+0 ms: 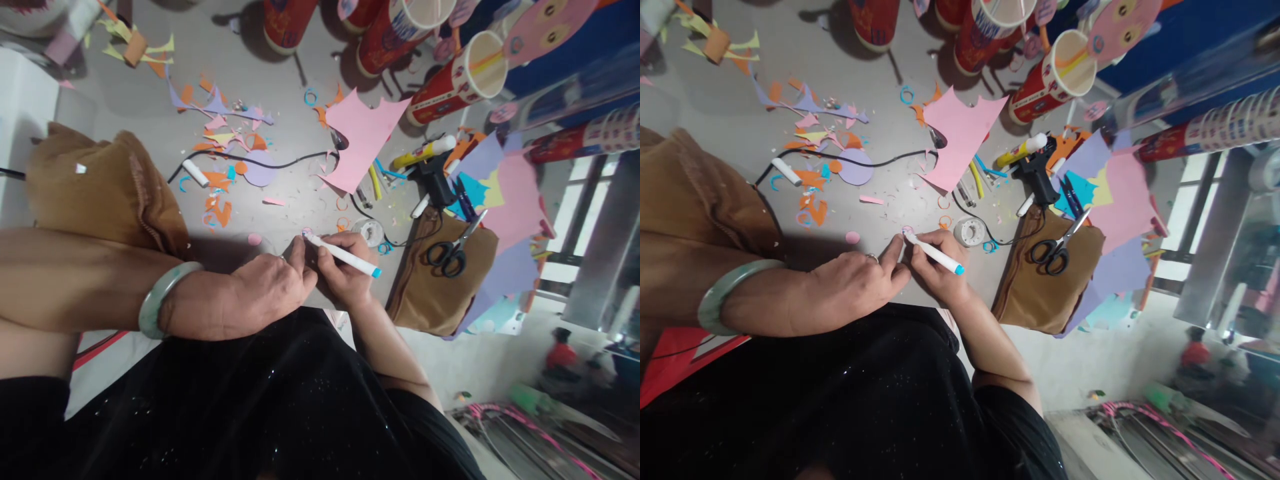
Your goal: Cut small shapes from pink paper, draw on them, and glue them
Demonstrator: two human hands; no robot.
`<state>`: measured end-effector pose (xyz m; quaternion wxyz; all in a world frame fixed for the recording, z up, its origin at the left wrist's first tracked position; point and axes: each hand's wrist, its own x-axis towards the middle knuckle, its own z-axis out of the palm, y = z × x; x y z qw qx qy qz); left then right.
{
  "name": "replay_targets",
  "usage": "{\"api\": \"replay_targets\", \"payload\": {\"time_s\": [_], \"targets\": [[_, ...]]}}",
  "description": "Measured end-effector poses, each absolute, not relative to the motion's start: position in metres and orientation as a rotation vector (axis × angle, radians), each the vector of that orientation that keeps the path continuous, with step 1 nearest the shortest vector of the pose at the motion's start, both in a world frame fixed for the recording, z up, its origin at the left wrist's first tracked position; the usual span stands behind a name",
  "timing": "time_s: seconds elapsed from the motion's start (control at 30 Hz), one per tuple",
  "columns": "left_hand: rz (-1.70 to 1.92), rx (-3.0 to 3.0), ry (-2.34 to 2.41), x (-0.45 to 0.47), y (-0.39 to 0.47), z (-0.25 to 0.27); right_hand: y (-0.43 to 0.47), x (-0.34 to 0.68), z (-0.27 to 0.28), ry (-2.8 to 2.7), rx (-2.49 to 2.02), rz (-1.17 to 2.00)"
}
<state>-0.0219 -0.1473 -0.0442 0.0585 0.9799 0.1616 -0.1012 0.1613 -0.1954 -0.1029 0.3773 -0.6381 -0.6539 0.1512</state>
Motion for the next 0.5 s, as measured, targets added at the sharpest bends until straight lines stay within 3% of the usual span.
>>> {"api": "replay_targets", "payload": {"time_s": [0.5], "targets": [[-0.394, 2.921, 0.475, -0.0198, -0.1437, -0.0385, -0.1973, 0.1629, -0.1061, -1.614, -1.588, 0.374]]}}
